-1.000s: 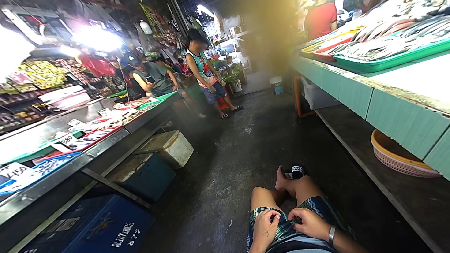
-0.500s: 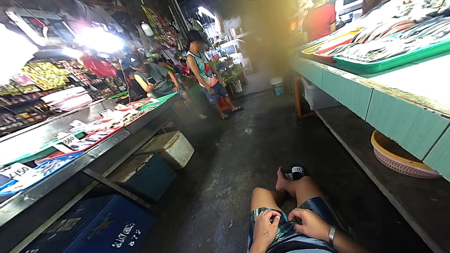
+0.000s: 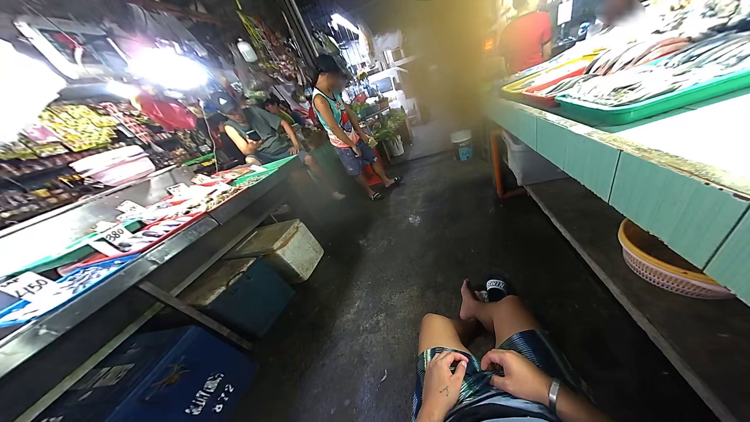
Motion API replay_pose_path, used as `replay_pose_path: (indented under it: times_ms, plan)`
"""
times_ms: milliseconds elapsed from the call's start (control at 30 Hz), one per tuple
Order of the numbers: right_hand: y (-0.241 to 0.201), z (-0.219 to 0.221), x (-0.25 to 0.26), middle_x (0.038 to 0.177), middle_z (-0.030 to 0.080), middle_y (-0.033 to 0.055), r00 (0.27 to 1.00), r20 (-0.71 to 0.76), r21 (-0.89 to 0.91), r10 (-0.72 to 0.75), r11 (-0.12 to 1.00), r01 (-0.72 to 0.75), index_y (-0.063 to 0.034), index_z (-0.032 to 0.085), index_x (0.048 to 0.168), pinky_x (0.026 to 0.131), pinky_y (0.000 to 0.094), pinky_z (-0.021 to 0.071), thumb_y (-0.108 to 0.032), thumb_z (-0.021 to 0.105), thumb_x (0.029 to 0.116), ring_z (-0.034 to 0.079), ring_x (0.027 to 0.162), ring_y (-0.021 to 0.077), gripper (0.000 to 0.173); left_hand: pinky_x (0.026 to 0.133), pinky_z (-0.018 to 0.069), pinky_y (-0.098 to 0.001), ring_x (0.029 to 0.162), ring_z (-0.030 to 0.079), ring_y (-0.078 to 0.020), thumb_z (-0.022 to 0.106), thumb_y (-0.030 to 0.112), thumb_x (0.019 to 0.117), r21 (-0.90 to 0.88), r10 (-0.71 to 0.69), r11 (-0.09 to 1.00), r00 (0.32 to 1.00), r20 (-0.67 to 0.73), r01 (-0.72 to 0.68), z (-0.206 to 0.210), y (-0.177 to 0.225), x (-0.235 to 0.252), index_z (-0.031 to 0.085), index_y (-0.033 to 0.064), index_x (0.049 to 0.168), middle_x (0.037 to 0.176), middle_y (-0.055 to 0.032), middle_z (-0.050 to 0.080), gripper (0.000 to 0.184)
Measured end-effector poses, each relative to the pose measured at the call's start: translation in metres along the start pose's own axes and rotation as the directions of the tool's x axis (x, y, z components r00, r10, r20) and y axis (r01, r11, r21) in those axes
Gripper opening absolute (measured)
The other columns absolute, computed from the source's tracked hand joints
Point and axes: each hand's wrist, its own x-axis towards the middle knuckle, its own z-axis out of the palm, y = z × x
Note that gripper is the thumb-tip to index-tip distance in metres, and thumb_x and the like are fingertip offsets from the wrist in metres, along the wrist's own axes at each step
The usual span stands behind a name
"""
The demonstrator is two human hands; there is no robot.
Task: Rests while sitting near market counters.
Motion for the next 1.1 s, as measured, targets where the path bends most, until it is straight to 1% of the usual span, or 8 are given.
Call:
replay_pose_path:
  times_ms: [233,367,533,600,733,900,1000,1100]
  plan:
    - [-0.003,-0.002,-0.002,0.111,0.071,0.0079,1.0,-0.01,-0.009,-0.001,1.0,0.001,-0.0108,0.072,0.115,0.097,0.042,0.0541,-0.022,0.07,0.0905,0.067,0.104,0.0199,0.027,0.102,0.0487,-0.0344,0.109,0.064,-0.0035,0.055,0.037,0.1004,0.001,0.011,1.0,1.0,0.0,-0.011,0.0,0.001,0.0,0.078,0.0263,0.105,0.106,0.0118,0.073,0.025]
    - [-0.003,-0.003,-0.003,0.112,0.071,0.0083,1.0,0.001,-0.014,0.009,1.0,-0.009,-0.0107,0.072,0.116,0.097,0.042,0.0535,-0.022,0.07,0.0909,0.067,0.105,0.0203,0.028,0.102,0.0485,-0.0344,0.109,0.064,-0.0034,0.055,0.037,0.1005,0.001,0.024,1.0,1.0,0.001,-0.024,0.001,0.002,0.0,0.078,0.0265,0.105,0.106,0.0118,0.073,0.026]
    - [0.001,0.0,-0.001,0.111,0.071,0.0061,1.0,-0.006,-0.014,-0.011,1.0,0.011,-0.0123,0.072,0.115,0.097,0.0399,0.0542,-0.023,0.07,0.0902,0.067,0.105,0.0181,0.027,0.102,0.0483,-0.0339,0.109,0.063,-0.003,0.054,0.038,0.1005,0.014,-0.011,1.0,1.0,0.003,0.011,-0.001,0.001,-0.001,0.078,0.0273,0.105,0.107,0.0125,0.073,0.026]
    - [0.001,0.002,0.002,0.111,0.071,0.0065,1.0,0.005,-0.014,-0.019,1.0,0.019,-0.012,0.072,0.115,0.097,0.0402,0.0539,-0.023,0.07,0.0904,0.067,0.105,0.0184,0.027,0.102,0.0485,-0.0335,0.109,0.063,-0.0029,0.054,0.038,0.1006,0.008,-0.024,1.0,1.0,0.005,0.024,-0.002,-0.002,-0.002,0.078,0.0275,0.105,0.107,0.0127,0.073,0.026]
    - [-0.002,0.002,0.003,0.111,0.071,0.0061,1.0,0.007,-0.02,-0.012,1.0,0.012,-0.0123,0.072,0.116,0.097,0.0402,0.0539,-0.023,0.07,0.0905,0.067,0.105,0.0182,0.028,0.102,0.0489,-0.0331,0.108,0.064,-0.003,0.055,0.036,0.1006,-0.007,-0.003,1.0,1.0,-0.013,0.003,-0.002,-0.004,-0.004,0.078,0.0266,0.104,0.105,0.0123,0.073,0.025]
    - [0.003,-0.001,-0.005,0.111,0.071,0.0078,1.0,-0.023,-0.005,0.005,1.0,-0.006,-0.0108,0.072,0.116,0.097,0.0416,0.0541,-0.022,0.069,0.0906,0.067,0.104,0.0198,0.028,0.102,0.0485,-0.0335,0.109,0.063,-0.003,0.055,0.037,0.1009,-0.01,0.035,0.999,0.999,0.004,-0.035,0.003,0.005,0.001,0.078,0.0263,0.105,0.106,0.0121,0.073,0.026]
    - [0.006,-0.002,-0.008,0.11,0.071,0.0074,0.999,-0.042,0.001,0.011,1.0,-0.011,-0.0112,0.072,0.115,0.096,0.0416,0.0542,-0.022,0.07,0.0903,0.067,0.104,0.0194,0.027,0.103,0.048,-0.0337,0.109,0.063,-0.0028,0.054,0.04,0.1011,0.013,0.039,0.999,0.999,0.027,-0.039,0.005,0.009,0.003,0.078,0.0274,0.106,0.107,0.0129,0.073,0.027]
    - [0.004,-0.001,-0.006,0.111,0.071,0.0068,1.0,-0.027,0.001,0.001,1.0,-0.001,-0.012,0.072,0.115,0.096,0.0407,0.0542,-0.023,0.07,0.0901,0.067,0.104,0.0186,0.028,0.103,0.0483,-0.0339,0.109,0.063,-0.003,0.055,0.039,0.1005,0.014,0.018,1.0,1.0,0.007,-0.018,0.004,0.005,0.001,0.078,0.0274,0.105,0.106,0.0129,0.073,0.026]
